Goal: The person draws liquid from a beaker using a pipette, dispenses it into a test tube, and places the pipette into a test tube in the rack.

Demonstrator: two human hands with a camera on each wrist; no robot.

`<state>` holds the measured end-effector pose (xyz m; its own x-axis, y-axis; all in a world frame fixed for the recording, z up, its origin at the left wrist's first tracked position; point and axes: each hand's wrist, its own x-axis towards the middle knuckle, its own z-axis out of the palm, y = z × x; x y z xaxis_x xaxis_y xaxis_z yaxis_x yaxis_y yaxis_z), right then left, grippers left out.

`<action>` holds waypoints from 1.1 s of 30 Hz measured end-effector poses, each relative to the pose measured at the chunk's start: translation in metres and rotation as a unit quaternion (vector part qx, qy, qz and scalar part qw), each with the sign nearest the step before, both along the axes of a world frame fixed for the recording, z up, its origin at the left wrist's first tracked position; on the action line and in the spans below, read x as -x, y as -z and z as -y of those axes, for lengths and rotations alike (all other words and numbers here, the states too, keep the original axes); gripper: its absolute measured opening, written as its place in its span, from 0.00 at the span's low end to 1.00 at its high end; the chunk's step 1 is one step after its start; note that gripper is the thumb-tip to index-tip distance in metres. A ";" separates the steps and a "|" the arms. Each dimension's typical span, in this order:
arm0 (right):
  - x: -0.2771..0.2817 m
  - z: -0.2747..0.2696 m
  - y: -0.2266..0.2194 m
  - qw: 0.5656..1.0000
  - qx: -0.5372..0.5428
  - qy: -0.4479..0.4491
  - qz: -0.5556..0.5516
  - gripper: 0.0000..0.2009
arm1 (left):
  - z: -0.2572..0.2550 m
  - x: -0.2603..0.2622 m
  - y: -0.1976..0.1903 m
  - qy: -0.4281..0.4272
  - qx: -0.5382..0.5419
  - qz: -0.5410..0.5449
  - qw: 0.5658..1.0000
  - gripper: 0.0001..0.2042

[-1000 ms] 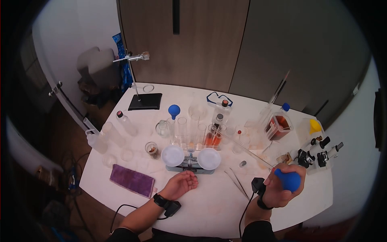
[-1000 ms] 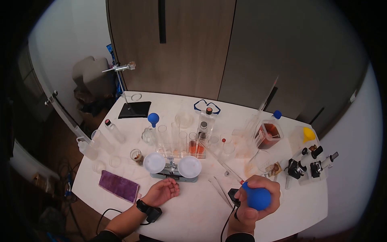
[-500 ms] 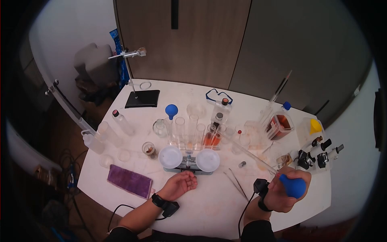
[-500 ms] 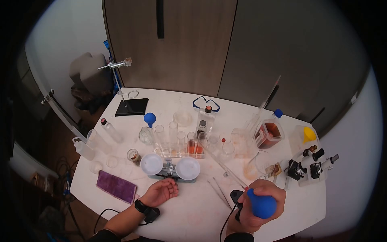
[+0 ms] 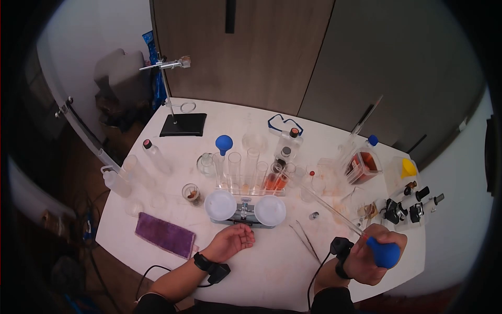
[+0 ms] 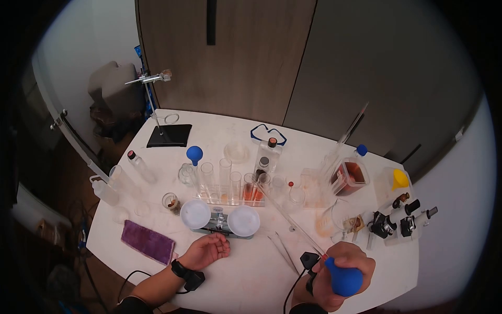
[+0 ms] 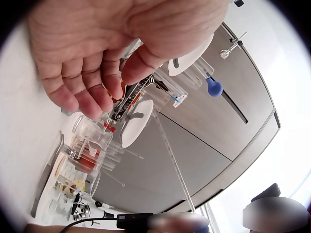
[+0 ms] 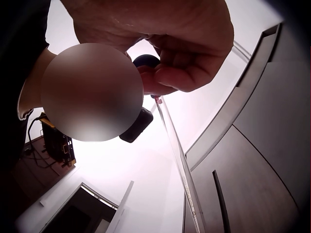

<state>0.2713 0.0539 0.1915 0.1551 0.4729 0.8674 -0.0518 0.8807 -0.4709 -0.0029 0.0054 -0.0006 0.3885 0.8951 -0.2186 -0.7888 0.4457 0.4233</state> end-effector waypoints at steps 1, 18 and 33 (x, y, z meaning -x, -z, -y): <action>-0.002 -0.001 0.001 1.000 -0.002 -0.011 0.004 0.31 | 0.004 -0.002 0.000 -0.001 0.005 0.002 1.000 0.08; 0.014 0.021 -0.014 0.993 0.091 0.078 0.006 0.39 | 0.004 -0.001 0.000 -0.013 -0.026 -0.039 0.999 0.08; 0.015 0.019 -0.010 0.993 0.054 0.102 -0.011 0.39 | 0.004 -0.003 0.001 -0.016 -0.016 -0.034 0.999 0.08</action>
<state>0.2561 0.0354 0.2015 0.2757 0.5190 0.8091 0.1111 0.8188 -0.5632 0.0000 0.0009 -0.0017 0.3438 0.9139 -0.2157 -0.7712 0.4059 0.4904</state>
